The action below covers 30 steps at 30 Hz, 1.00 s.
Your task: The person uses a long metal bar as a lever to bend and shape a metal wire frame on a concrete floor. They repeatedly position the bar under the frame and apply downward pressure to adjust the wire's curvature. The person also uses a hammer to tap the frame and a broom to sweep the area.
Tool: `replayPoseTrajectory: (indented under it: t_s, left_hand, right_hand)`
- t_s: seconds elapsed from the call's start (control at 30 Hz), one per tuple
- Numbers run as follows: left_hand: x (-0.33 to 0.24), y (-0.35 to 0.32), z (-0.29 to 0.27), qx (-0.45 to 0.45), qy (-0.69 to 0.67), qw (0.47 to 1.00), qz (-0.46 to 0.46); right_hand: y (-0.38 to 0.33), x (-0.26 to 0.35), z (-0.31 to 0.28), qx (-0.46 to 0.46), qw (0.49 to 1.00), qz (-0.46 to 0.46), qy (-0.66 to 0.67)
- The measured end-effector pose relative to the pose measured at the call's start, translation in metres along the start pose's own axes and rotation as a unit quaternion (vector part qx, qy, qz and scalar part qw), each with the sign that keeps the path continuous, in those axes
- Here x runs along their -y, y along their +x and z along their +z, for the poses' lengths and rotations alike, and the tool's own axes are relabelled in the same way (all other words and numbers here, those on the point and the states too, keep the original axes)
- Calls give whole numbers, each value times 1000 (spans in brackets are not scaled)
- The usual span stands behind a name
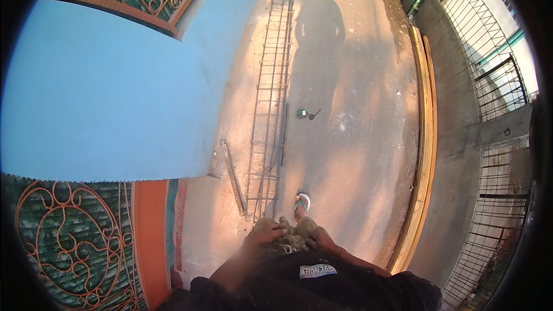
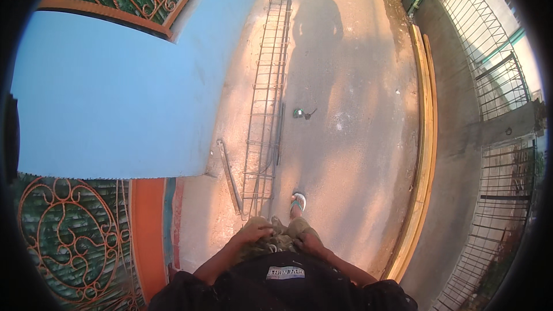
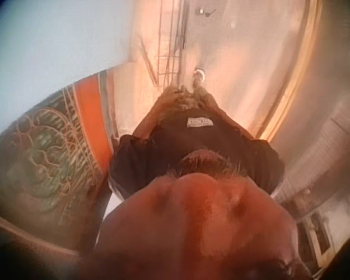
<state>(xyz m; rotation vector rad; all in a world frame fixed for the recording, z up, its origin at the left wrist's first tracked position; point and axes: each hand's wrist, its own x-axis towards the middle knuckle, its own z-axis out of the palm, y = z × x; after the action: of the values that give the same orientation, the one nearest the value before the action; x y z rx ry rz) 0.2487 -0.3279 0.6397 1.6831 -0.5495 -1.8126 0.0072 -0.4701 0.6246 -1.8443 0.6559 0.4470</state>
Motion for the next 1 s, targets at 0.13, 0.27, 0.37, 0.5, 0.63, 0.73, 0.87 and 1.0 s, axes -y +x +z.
replayPoseTrajectory:
  t_s: [0.13, 0.27, 0.37, 0.5, 0.63, 0.73, 0.87, 1.0]
  left_hand:
    - [3, 9, -49, -261, -294, 919, -4]
    - [116, 10, -84, -358, -272, 891, -68]
    - [178, 1, -62, -366, -282, 846, -266]
    - [159, 10, -43, -285, -383, 804, -354]
    - [59, 117, -87, -287, -311, 859, -286]
    - [-51, 228, -172, -289, -243, 902, -207]
    - [-234, 370, -342, -300, -92, 942, -117]
    - [-494, 474, -384, -351, -57, 929, 102]
  right_hand:
    - [5, -13, -55, 4, 997, -67, -43]
    - [23, -13, -127, 80, 997, 0, 22]
    - [55, -62, -168, 85, 995, 5, -60]
    - [97, -65, -276, -6, 993, 65, -97]
    - [131, -145, -383, -105, 976, 152, -113]
    - [146, -183, -457, -138, 967, 200, -72]
    - [190, -215, -523, -215, 937, 256, 104]
    - [202, -207, -580, -187, 943, 274, 27]
